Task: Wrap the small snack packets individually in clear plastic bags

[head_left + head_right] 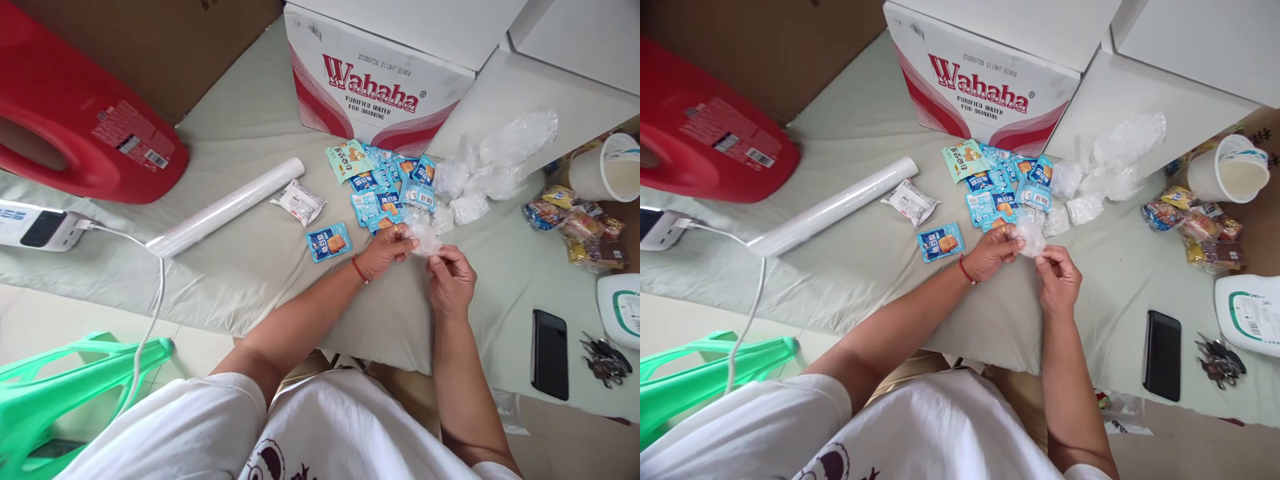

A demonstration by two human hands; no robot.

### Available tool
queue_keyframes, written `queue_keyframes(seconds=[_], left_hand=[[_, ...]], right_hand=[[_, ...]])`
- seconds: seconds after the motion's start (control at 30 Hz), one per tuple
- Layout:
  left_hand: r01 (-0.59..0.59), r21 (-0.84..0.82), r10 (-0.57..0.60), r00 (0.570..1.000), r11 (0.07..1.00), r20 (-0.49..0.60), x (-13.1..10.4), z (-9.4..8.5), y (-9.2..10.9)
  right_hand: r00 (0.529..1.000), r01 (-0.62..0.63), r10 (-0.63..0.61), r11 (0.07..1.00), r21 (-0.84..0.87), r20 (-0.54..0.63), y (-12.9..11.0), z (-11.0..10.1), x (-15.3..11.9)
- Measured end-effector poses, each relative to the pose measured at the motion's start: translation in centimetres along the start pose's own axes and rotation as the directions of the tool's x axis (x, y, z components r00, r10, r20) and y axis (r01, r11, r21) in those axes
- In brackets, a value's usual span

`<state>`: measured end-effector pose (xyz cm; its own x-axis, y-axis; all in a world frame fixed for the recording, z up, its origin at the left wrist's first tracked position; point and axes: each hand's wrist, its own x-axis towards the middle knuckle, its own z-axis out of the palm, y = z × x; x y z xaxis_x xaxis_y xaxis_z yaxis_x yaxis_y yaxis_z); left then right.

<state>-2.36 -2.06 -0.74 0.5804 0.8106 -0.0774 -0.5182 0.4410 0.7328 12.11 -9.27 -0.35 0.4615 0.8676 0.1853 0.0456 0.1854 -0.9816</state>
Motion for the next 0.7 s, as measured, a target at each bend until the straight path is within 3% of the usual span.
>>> queue_keyframes(seconds=[0.13, 0.27, 0.4, 0.57, 0.7], left_hand=[[0.031, -0.058, -0.030, 0.999, 0.998, 0.014, 0.1, -0.1, 0.5], [0.054, -0.101, -0.053, 0.999, 0.993, 0.014, 0.0, -0.2, 0.6], [-0.011, -0.004, 0.011, 1.000, 1.000, 0.020, 0.1, -0.4, 0.3], [-0.086, 0.091, 0.078, 0.993, 0.992, 0.091, 0.0, -0.4, 0.0], [-0.040, -0.013, 0.040, 0.998, 0.999, 0.044, 0.1, -0.5, 0.3]], right_hand=[[0.990, -0.124, 0.133, 0.973, 0.197, -0.037, -0.5, -0.6, 0.5], [0.981, -0.190, 0.193, 0.947, 0.258, 0.013, -1.1, -0.9, 0.8], [0.987, -0.150, 0.157, 0.966, 0.212, -0.017, -1.0, -0.6, 0.4], [0.986, -0.112, 0.102, 0.991, -0.068, -0.132, -0.5, -0.2, -0.3], [0.969, -0.175, 0.192, 0.978, 0.116, -0.157, -0.8, -0.5, 0.3]])
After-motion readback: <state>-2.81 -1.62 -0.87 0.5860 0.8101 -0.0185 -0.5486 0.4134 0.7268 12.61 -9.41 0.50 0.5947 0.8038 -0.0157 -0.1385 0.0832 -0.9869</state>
